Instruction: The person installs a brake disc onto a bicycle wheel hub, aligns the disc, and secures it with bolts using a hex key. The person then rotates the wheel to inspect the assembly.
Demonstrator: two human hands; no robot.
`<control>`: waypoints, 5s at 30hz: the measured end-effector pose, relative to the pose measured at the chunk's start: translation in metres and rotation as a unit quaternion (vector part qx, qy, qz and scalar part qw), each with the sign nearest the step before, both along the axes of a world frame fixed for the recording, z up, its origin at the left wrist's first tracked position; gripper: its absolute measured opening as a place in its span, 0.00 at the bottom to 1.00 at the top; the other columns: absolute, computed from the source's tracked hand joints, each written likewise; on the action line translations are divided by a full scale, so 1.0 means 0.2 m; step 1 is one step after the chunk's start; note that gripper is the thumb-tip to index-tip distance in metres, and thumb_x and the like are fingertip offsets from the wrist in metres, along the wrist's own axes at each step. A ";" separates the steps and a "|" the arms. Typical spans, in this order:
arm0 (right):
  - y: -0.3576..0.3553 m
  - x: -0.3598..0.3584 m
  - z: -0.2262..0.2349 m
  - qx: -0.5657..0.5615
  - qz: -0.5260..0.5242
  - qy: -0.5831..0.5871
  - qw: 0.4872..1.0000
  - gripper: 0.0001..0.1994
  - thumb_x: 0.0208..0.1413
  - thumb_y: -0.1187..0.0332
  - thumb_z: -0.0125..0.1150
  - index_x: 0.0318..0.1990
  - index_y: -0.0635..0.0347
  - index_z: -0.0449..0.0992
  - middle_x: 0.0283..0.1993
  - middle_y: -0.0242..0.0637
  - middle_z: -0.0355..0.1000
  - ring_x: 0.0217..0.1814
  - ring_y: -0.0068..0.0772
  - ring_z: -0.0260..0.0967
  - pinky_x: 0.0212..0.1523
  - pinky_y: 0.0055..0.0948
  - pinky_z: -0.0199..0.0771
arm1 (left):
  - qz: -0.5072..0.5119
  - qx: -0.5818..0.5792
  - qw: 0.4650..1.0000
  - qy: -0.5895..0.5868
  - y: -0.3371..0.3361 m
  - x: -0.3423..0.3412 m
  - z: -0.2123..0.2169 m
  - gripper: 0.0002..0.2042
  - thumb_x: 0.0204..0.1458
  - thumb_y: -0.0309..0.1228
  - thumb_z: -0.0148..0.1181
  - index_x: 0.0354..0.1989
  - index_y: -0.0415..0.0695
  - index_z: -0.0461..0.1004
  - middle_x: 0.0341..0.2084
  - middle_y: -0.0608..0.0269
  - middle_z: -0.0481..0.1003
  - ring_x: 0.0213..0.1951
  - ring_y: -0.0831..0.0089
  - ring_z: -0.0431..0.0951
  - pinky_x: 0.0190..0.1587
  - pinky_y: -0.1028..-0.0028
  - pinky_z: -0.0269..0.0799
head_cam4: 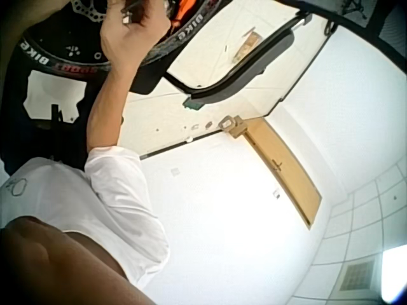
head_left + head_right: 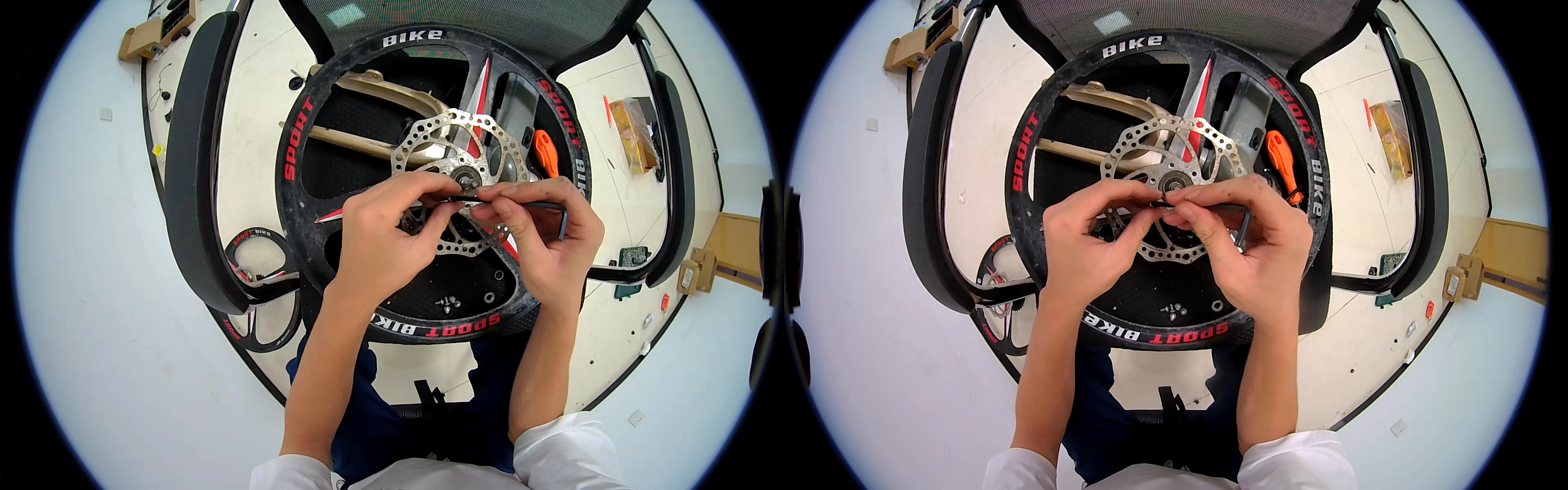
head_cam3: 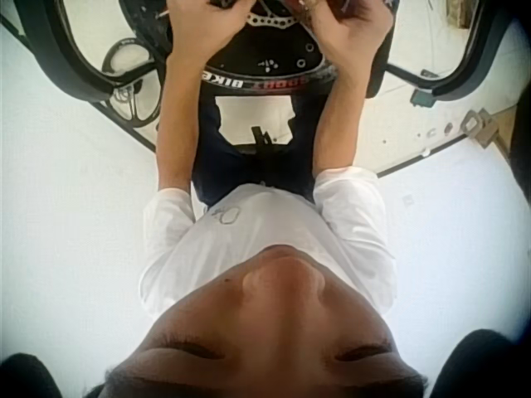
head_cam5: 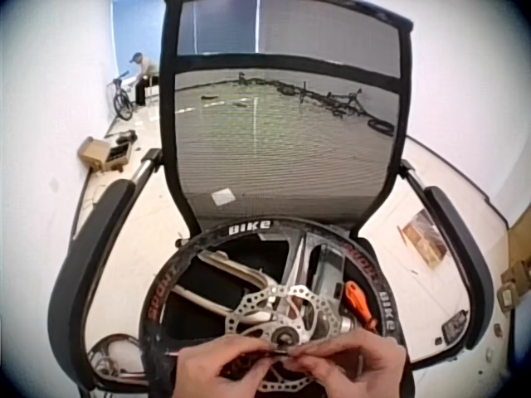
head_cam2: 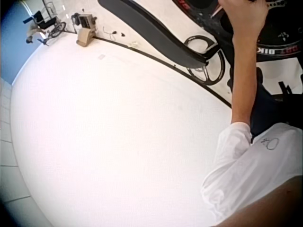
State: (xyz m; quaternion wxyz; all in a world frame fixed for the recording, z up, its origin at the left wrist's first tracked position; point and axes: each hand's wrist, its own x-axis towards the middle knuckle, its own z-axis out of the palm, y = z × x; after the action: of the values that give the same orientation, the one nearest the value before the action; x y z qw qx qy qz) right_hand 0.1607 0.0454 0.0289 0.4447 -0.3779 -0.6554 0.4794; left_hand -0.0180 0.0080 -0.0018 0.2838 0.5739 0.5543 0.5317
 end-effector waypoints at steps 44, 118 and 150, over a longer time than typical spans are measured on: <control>0.01 -0.11 -0.01 0.026 -0.074 -0.091 0.993 0.07 0.54 0.74 0.72 0.39 0.65 0.83 0.31 0.40 0.83 0.32 0.30 0.84 0.34 0.23 0.81 | -0.046 0.006 0.996 0.078 0.01 -0.04 -0.02 0.16 0.49 0.16 0.64 0.47 0.41 0.77 0.37 0.56 0.81 0.41 0.58 0.82 0.43 0.64 0.78; 0.01 -0.09 0.02 0.061 -0.077 -0.135 0.986 0.10 0.50 0.72 0.76 0.35 0.67 0.82 0.30 0.39 0.82 0.32 0.30 0.84 0.33 0.23 0.81 | 0.054 -0.013 0.997 0.062 -0.01 0.05 -0.02 0.18 0.45 0.20 0.70 0.46 0.41 0.74 0.34 0.60 0.84 0.35 0.71 0.85 0.38 0.75 0.77; 0.00 -0.08 -0.01 0.073 -0.051 -0.122 0.988 0.06 0.54 0.75 0.71 0.39 0.67 0.84 0.34 0.40 0.83 0.32 0.30 0.84 0.33 0.23 0.81 | 0.040 -0.030 0.998 0.039 -0.01 0.07 -0.03 0.18 0.47 0.16 0.68 0.47 0.42 0.73 0.36 0.58 0.82 0.39 0.63 0.85 0.40 0.69 0.80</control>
State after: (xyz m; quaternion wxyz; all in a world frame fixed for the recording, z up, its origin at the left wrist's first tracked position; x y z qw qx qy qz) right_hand 0.1453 0.0454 0.0263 0.4120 -0.4330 -0.7179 0.3569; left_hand -0.0047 0.0056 -0.0074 0.2577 0.5625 0.6033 0.5033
